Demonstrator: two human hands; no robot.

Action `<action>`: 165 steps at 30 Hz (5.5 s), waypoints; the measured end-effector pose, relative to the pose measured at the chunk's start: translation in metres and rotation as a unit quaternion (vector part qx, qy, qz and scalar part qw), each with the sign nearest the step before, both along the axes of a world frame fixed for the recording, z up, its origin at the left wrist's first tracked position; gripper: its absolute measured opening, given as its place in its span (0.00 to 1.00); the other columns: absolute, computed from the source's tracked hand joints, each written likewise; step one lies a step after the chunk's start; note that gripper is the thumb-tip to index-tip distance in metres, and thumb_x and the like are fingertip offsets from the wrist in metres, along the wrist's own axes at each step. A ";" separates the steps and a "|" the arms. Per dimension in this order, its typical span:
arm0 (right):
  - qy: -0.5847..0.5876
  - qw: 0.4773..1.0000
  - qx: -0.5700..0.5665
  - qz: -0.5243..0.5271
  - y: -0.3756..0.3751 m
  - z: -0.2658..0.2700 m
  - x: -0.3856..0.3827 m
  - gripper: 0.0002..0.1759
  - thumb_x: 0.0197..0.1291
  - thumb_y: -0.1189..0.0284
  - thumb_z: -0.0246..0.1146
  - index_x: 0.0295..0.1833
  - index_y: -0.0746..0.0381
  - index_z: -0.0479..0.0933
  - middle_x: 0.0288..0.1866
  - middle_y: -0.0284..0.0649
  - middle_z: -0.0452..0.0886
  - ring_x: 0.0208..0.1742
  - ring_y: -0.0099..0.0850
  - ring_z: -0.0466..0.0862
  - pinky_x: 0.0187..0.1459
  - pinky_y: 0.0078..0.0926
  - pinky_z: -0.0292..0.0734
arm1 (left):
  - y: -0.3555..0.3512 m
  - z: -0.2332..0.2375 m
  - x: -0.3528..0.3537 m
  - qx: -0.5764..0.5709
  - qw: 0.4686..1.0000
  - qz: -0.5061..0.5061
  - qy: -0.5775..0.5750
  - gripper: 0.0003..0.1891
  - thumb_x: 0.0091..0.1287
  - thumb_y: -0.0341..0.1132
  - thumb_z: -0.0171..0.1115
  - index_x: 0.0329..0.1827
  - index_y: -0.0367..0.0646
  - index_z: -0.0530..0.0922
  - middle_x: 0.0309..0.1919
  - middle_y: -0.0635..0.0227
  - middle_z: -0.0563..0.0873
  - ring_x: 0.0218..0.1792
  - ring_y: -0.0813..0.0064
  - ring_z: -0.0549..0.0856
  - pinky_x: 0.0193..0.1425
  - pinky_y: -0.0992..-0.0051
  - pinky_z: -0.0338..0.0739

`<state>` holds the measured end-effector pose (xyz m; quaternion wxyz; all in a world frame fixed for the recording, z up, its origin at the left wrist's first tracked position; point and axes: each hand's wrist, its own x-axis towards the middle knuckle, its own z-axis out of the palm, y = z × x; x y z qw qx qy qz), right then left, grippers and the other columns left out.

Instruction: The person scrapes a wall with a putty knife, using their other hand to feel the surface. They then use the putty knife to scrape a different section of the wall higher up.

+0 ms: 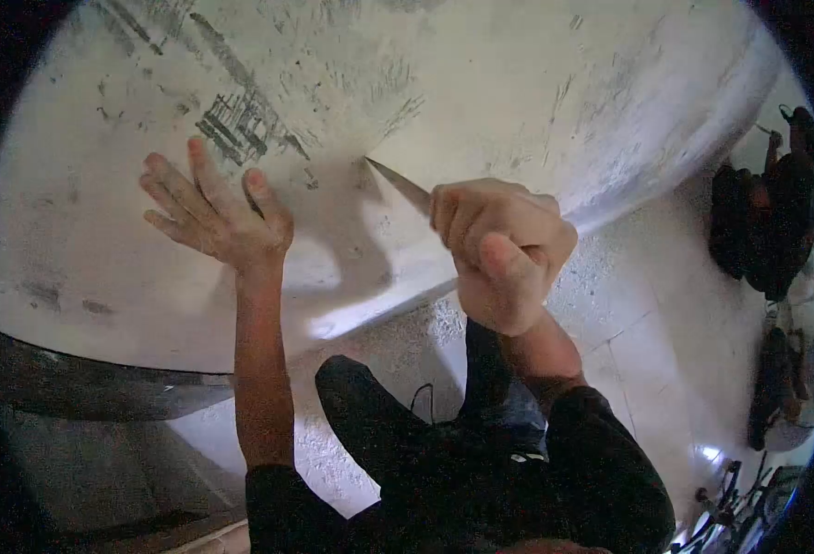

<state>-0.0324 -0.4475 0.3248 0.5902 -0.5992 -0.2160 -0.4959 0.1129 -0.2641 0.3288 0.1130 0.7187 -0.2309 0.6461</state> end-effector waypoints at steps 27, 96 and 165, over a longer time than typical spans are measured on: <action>-0.113 0.990 0.022 0.082 -0.006 0.042 -0.044 0.27 0.62 0.60 0.49 0.12 0.64 0.60 0.09 0.36 0.61 0.12 0.29 0.63 0.14 0.24 0.57 | -0.009 0.006 -0.008 0.001 1.000 -0.016 0.008 0.30 0.67 0.53 0.41 0.68 0.45 0.60 0.69 0.46 0.54 0.71 0.46 0.49 0.67 0.41 0.36; 0.032 0.992 0.112 0.052 -0.054 -0.030 -0.049 0.21 0.52 0.62 0.60 0.13 0.61 0.67 0.10 0.36 0.67 0.12 0.30 0.69 0.18 0.27 0.67 | -0.012 -0.002 -0.015 -0.017 1.000 -0.003 0.006 0.23 0.66 0.38 0.40 0.62 0.42 0.68 0.67 0.44 0.59 0.70 0.46 0.52 0.69 0.46 0.35; -0.219 0.965 -0.147 0.005 0.000 0.025 -0.072 0.15 0.52 0.70 0.56 0.16 0.63 0.66 0.14 0.36 0.65 0.13 0.30 0.66 0.16 0.25 0.60 | 0.031 -0.031 -0.025 0.096 0.993 0.010 0.065 0.25 0.64 0.44 0.50 0.64 0.48 0.67 0.67 0.57 0.62 0.70 0.57 0.55 0.70 0.47 0.42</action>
